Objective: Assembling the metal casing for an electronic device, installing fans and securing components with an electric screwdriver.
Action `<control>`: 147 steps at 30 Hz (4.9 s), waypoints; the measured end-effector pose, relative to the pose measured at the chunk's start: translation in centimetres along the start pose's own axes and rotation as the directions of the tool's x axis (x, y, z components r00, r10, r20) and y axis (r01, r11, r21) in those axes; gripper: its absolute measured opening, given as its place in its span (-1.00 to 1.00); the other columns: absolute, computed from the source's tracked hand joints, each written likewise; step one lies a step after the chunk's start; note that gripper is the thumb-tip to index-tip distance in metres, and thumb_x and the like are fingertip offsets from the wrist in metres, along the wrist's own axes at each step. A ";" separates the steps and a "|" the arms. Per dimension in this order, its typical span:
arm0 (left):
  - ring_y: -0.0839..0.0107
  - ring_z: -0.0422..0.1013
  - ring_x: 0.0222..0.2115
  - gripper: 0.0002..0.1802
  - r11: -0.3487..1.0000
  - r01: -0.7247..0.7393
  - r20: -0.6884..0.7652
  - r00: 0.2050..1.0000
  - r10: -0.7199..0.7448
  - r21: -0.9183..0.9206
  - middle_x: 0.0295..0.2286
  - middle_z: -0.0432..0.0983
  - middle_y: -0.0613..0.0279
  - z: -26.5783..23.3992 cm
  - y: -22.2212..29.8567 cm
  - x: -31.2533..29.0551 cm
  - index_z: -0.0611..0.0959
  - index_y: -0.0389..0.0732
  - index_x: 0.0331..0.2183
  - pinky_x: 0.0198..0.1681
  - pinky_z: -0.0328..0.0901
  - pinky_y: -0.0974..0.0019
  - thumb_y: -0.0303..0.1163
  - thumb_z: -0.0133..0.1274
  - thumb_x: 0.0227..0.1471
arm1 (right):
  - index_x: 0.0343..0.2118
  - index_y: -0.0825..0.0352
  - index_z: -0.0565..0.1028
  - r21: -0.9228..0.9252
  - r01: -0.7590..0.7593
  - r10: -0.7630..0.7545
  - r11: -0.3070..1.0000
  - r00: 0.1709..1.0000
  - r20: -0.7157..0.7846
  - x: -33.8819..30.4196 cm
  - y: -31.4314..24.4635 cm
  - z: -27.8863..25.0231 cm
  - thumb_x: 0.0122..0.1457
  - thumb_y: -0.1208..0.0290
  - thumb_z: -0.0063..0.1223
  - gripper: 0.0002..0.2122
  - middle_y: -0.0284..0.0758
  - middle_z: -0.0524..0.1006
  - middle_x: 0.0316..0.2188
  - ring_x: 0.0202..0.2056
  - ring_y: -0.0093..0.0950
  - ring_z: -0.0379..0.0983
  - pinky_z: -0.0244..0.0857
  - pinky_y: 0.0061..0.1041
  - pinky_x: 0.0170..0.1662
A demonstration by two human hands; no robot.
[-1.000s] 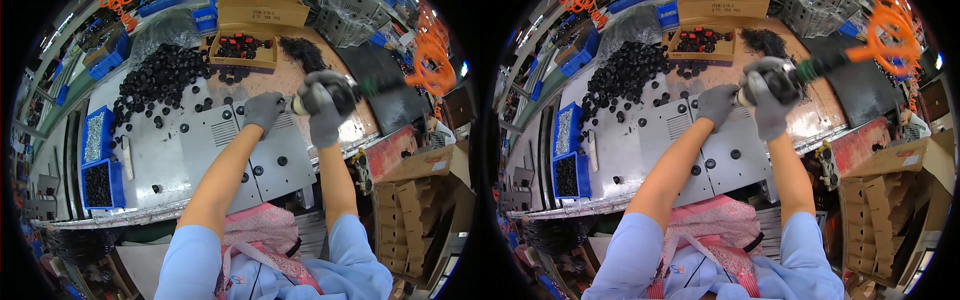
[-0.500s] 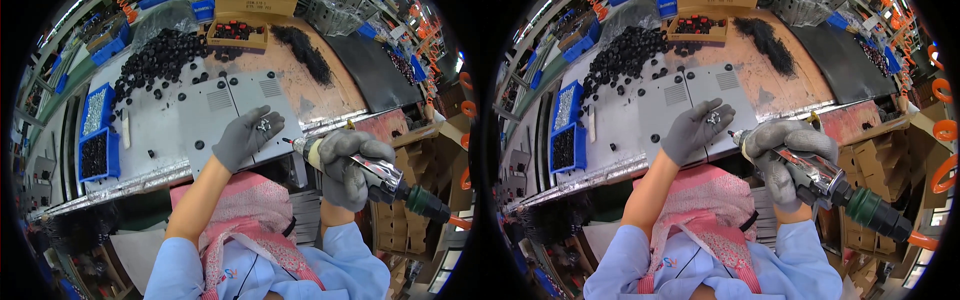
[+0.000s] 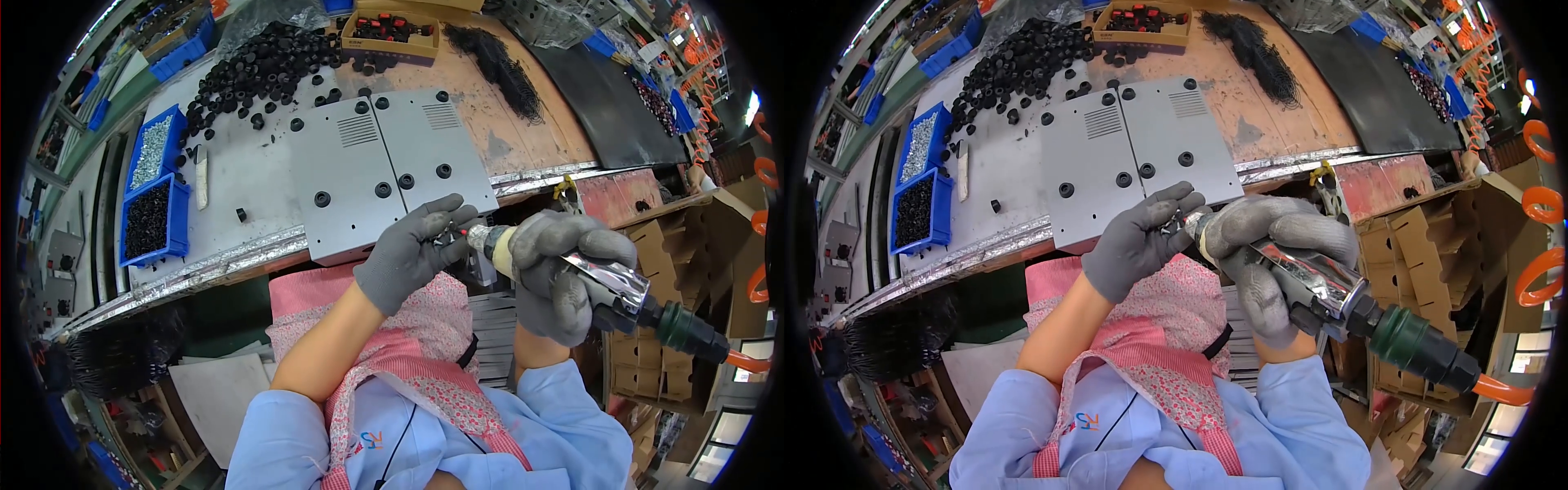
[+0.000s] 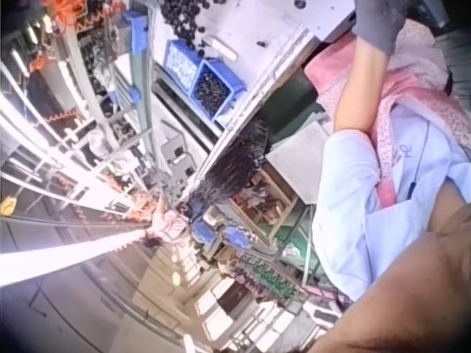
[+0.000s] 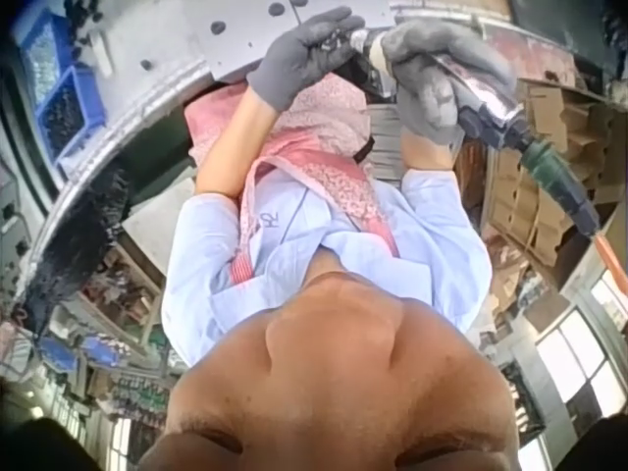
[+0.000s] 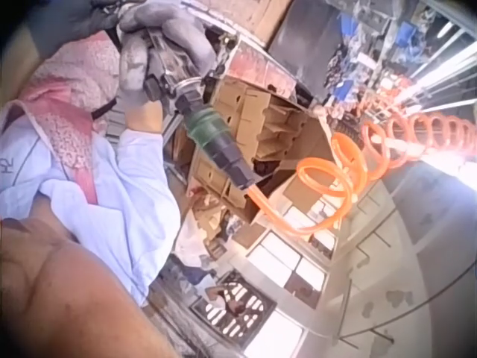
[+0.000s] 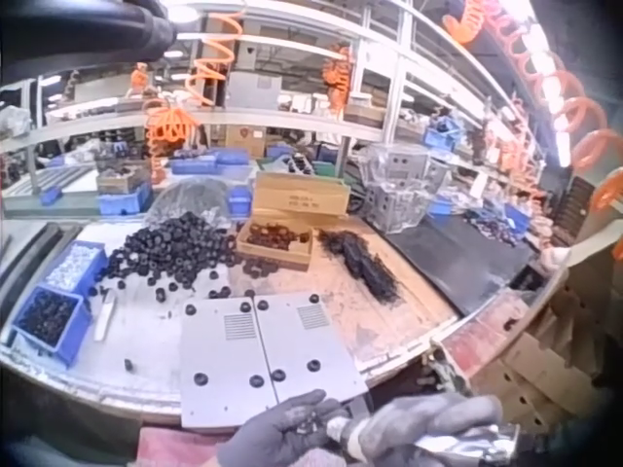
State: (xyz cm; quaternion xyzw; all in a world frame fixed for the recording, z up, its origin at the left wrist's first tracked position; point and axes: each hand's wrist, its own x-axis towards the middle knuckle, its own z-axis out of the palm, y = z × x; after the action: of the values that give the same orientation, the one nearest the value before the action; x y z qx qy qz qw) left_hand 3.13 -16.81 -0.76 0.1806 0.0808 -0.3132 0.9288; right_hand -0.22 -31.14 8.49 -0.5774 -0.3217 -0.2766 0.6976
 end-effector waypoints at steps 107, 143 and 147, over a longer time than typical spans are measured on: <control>0.65 0.05 -0.85 -0.61 0.977 0.141 0.025 0.989 -0.147 0.159 -0.76 0.22 0.39 -1.3 -0.1 -0.1 0.36 -0.12 -0.53 -0.81 -0.05 0.60 0.01 -0.12 0.06 | -0.22 0.25 0.24 0.160 -0.084 0.112 0.983 0.978 -0.174 0.4 0.8 0.3 -0.06 0.24 0.24 -0.57 -0.17 0.43 -0.43 -0.50 -0.36 0.43 0.40 -0.38 -0.47; 0.27 0.40 -0.58 -0.74 -0.620 -0.026 0.376 0.816 0.440 0.784 -0.62 0.42 0.27 -3.2 2.7 1.5 0.57 0.01 -0.31 -0.55 0.26 0.21 -0.20 0.09 -0.14 | -0.20 0.31 0.23 0.202 -0.273 0.312 0.940 0.931 -0.191 -0.1 5.8 0.8 -0.01 0.60 -0.03 -0.71 -0.12 0.43 -0.39 -0.44 -0.45 0.41 0.37 -0.46 -0.37; 0.29 0.39 -0.61 -0.73 -0.620 -0.029 0.387 0.803 0.453 0.784 -0.65 0.40 0.29 -3.7 2.3 1.5 0.57 0.01 -0.32 -0.57 0.25 0.24 -0.19 0.12 -0.17 | -0.17 0.35 0.24 0.104 -0.348 0.357 0.932 0.929 -0.094 -0.5 8.4 0.4 -0.05 0.75 -0.10 -0.66 -0.15 0.43 -0.38 -0.45 -0.50 0.43 0.38 -0.57 -0.40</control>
State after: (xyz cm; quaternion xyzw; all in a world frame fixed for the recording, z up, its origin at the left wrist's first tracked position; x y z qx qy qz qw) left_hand 5.63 -14.52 -3.95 0.9296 -0.1697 0.0904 0.3144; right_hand 5.78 -29.24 2.81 -0.5791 -0.1849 -0.1646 0.7767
